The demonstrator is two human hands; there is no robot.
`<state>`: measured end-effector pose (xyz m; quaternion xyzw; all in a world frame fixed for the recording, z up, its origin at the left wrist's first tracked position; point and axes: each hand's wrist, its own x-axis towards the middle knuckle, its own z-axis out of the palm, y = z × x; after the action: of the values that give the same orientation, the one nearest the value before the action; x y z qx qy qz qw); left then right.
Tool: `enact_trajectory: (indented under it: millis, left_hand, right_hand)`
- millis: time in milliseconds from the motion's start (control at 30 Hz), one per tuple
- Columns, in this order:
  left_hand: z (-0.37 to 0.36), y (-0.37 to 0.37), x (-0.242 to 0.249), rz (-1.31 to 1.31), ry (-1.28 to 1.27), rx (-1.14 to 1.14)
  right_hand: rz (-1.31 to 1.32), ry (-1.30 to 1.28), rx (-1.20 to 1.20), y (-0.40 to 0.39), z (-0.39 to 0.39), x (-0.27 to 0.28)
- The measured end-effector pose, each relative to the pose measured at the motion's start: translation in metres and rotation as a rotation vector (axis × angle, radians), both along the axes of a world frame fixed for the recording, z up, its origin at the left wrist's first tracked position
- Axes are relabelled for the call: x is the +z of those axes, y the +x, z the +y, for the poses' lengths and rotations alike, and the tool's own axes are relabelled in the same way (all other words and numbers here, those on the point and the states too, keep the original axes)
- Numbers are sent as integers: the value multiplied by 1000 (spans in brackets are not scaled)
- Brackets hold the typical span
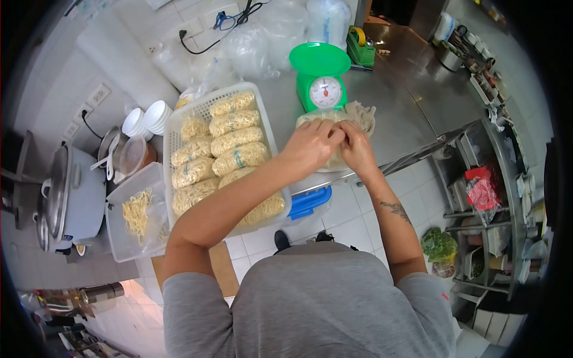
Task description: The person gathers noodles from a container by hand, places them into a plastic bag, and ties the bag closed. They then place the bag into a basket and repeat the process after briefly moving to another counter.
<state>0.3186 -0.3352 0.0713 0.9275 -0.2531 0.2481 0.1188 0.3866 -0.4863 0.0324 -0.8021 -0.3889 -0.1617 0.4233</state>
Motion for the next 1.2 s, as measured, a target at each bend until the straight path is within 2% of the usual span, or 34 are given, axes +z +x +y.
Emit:
enact_trajectory:
  millis: [100,133,200,333,400,533,600,700,800,833,933,1033,1133,1200]
  left_hand:
    - [-6,16,0,-139,-30,-25]
    - [-7,21,-2,-166,-44,-20]
    - [-8,32,-13,-30,-180,-4]
    - [-19,36,-20,357,-585,200]
    - [-17,46,-22,355,-633,275]
    - [-18,46,-15,420,-740,420]
    - [-18,44,-22,399,-674,341]
    - [-15,38,-27,466,-657,220]
    - [-1,38,-21,681,-718,85]
    - [3,42,-20,768,-747,35]
    - [6,52,-17,1121,-874,95]
    - [4,53,-22,1071,-947,118]
    - [-6,42,-30,447,-559,97]
    - [-10,38,-27,434,-549,146]
  right_hand:
    - [323,230,-21,-7,7,4]
    - [333,254,-33,-8,8,3]
    - [352,301,-63,-10,8,0]
    - [109,297,-174,-13,12,-19]
    - [-60,220,-220,-16,15,-23]
    - [-28,268,-185,-13,14,-25]
    - [-22,297,-135,-13,11,-20]
    - [135,278,-100,-6,3,-18]
    - [383,493,27,2,0,-23]
    - [347,532,67,-4,-1,-16]
    - [188,368,14,-2,-4,-19]
    - [23,226,-57,-3,-4,-11]
    - [82,162,-71,-5,-3,-7]
    - [68,123,-47,-4,-4,-4]
